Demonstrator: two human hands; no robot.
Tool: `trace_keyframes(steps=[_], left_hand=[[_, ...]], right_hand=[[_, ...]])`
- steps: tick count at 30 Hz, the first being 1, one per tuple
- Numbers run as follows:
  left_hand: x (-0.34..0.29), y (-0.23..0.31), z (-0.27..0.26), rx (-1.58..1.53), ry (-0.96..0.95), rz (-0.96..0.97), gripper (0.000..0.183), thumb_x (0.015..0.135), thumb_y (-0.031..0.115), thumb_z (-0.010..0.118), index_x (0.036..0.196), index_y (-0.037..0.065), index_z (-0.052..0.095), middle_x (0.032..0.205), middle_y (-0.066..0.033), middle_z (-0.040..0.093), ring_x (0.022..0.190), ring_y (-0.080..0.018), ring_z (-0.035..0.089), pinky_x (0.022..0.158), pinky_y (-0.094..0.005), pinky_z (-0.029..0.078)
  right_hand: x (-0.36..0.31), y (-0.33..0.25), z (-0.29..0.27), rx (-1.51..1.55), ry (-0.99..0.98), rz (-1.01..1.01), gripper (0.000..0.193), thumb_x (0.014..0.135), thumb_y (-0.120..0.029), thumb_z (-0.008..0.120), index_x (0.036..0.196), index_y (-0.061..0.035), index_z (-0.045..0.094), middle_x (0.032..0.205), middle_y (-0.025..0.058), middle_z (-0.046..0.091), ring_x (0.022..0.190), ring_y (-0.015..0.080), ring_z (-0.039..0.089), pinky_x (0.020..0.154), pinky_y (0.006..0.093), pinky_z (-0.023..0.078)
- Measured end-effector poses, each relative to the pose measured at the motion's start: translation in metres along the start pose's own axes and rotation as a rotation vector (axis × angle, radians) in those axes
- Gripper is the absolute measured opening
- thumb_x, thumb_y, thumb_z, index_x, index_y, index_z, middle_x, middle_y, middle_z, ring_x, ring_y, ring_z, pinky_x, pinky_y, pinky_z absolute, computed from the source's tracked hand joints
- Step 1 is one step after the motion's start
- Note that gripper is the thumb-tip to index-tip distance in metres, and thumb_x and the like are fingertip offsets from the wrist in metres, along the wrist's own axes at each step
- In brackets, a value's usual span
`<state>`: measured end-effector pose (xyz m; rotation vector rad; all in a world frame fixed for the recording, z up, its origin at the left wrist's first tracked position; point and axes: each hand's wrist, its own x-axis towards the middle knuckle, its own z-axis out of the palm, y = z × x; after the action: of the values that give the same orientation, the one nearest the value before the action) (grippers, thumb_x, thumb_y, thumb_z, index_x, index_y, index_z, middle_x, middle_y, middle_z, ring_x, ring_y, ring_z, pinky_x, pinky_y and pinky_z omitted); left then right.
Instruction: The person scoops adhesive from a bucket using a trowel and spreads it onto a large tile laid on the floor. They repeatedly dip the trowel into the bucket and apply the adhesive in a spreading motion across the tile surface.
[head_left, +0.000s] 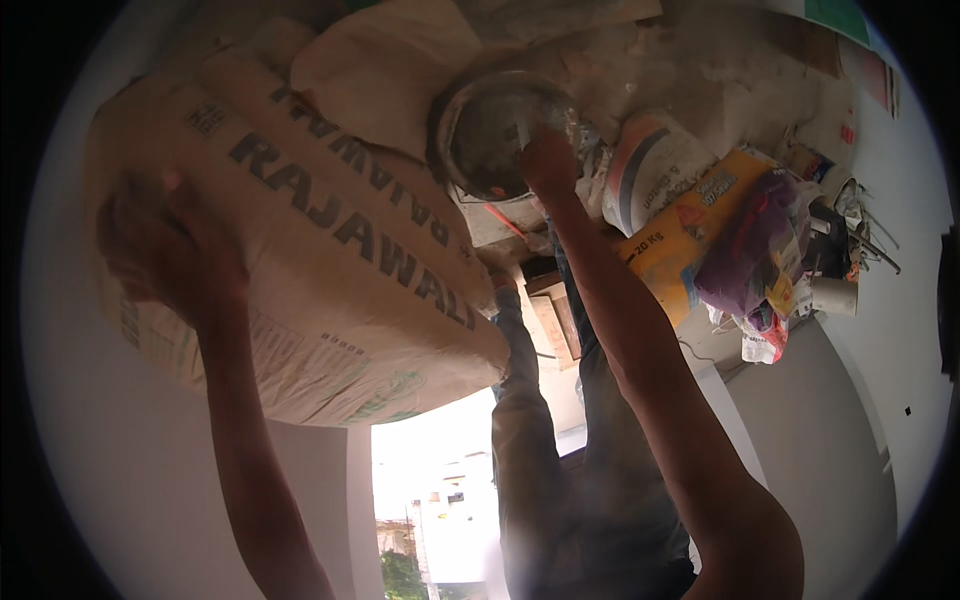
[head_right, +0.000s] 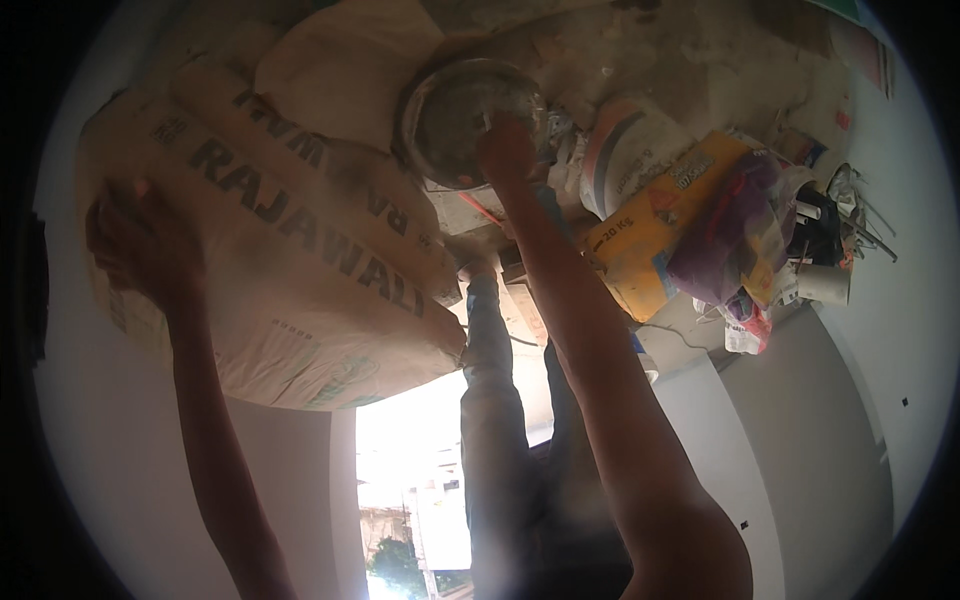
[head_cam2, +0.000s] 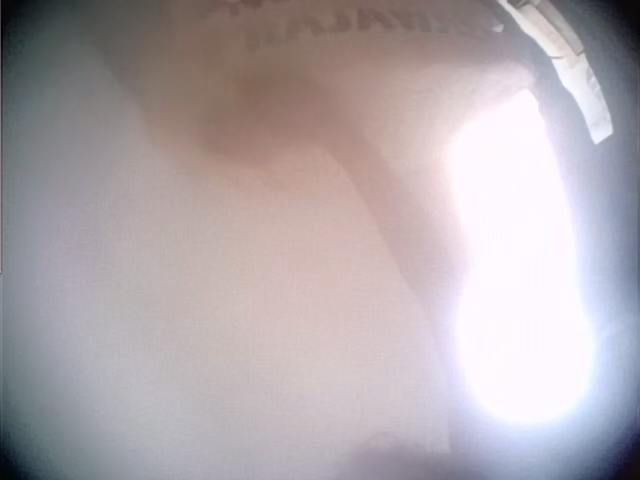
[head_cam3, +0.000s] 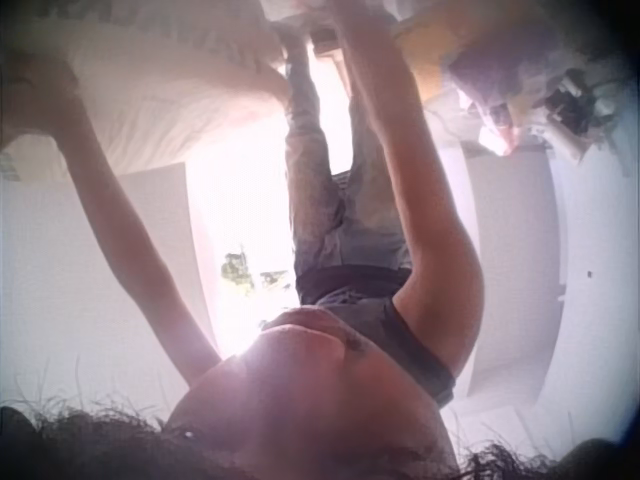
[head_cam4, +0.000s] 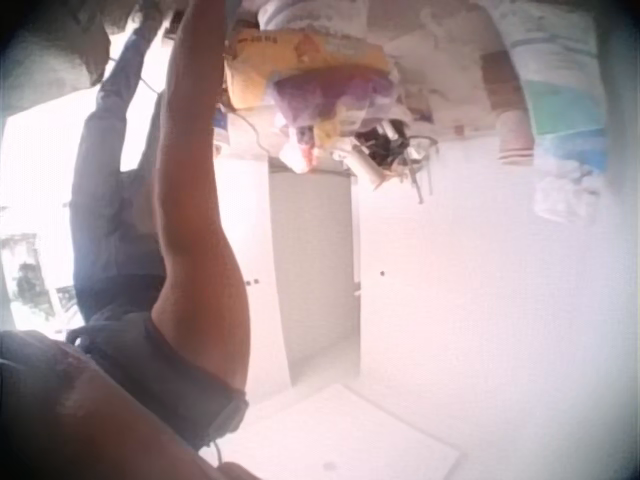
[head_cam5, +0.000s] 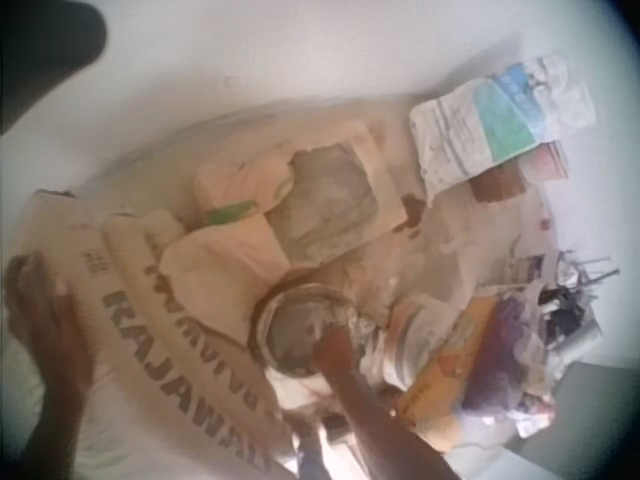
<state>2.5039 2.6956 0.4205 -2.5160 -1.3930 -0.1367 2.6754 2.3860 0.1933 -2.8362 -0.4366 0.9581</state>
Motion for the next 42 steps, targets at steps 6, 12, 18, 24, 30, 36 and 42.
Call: trace_keyframes(steps=[6, 12, 18, 24, 30, 36, 42], left_hand=[[0.002, 0.003, 0.001, -0.044, 0.087, 0.086, 0.064, 0.097, 0.057, 0.038, 0.139, 0.009, 0.043, 0.141, -0.0173, 0.04, 0.135, -0.0338, 0.033, 0.106, -0.0558, 0.025], [-0.002, -0.004, 0.003, -0.073, 0.098, 0.131, 0.064, 0.097, 0.056, 0.04, 0.139, 0.007, 0.043, 0.142, -0.0179, 0.04, 0.135, -0.0349, 0.033, 0.105, -0.0564, 0.027], [0.002, 0.003, 0.002, -0.05, 0.098, 0.075, 0.067, 0.096, 0.059, 0.038, 0.137, 0.006, 0.045, 0.141, -0.0182, 0.04, 0.133, -0.0363, 0.034, 0.104, -0.0571, 0.027], [-0.001, -0.013, 0.013, -0.066, 0.121, 0.166, 0.068, 0.096, 0.06, 0.037, 0.137, 0.006, 0.045, 0.141, -0.0201, 0.037, 0.131, -0.0399, 0.034, 0.102, -0.0601, 0.026], [0.0, -0.004, 0.009, -0.046, 0.075, 0.086, 0.066, 0.094, 0.057, 0.045, 0.136, 0.007, 0.043, 0.139, -0.019, 0.038, 0.129, -0.041, 0.035, 0.098, -0.0605, 0.029], [-0.005, -0.002, 0.012, -0.103, 0.148, 0.087, 0.06, 0.094, 0.055, 0.046, 0.136, 0.011, 0.044, 0.14, -0.0172, 0.037, 0.129, -0.0412, 0.035, 0.097, -0.063, 0.03], [0.0, -0.001, 0.019, -0.107, 0.186, 0.141, 0.061, 0.095, 0.057, 0.044, 0.136, 0.012, 0.044, 0.14, -0.0193, 0.036, 0.129, -0.0434, 0.034, 0.095, -0.0666, 0.03]], right_hand=[[0.02, -0.001, -0.008, -0.264, 0.077, -0.687, 0.034, 0.081, -0.018, 0.059, 0.112, -0.027, 0.07, 0.094, 0.0061, 0.071, 0.096, 0.027, 0.063, 0.082, 0.0398, 0.049], [0.017, 0.002, -0.003, -0.658, -0.181, -1.051, 0.029, 0.077, -0.023, 0.062, 0.103, -0.0145, 0.071, 0.105, 0.0097, 0.069, 0.107, 0.0288, 0.06, 0.091, 0.0456, 0.045], [0.03, 0.0, 0.005, -0.394, 0.034, -1.124, 0.037, 0.071, -0.029, 0.069, 0.106, -0.0166, 0.071, 0.112, 0.0059, 0.066, 0.11, 0.0259, 0.058, 0.092, 0.0461, 0.042], [0.014, 0.019, -0.025, -0.562, -0.043, -1.189, 0.026, 0.072, -0.025, 0.065, 0.094, -0.0142, 0.072, 0.103, 0.0037, 0.069, 0.113, 0.0271, 0.055, 0.091, 0.0418, 0.042], [0.016, 0.014, -0.026, -0.787, 0.101, -1.258, 0.031, 0.074, -0.029, 0.066, 0.103, -0.0206, 0.071, 0.117, 0.0071, 0.063, 0.108, 0.0279, 0.056, 0.091, 0.0458, 0.042], [-0.014, 0.023, -0.032, -0.625, 0.019, -0.823, 0.026, 0.077, -0.025, 0.066, 0.103, -0.0252, 0.072, 0.117, 0.0077, 0.062, 0.116, 0.0278, 0.049, 0.091, 0.0463, 0.041], [-0.031, 0.021, -0.041, -0.57, 0.306, -0.869, 0.038, 0.074, -0.021, 0.069, 0.112, -0.029, 0.066, 0.107, 0.0043, 0.06, 0.108, 0.0271, 0.053, 0.081, 0.0443, 0.046]])
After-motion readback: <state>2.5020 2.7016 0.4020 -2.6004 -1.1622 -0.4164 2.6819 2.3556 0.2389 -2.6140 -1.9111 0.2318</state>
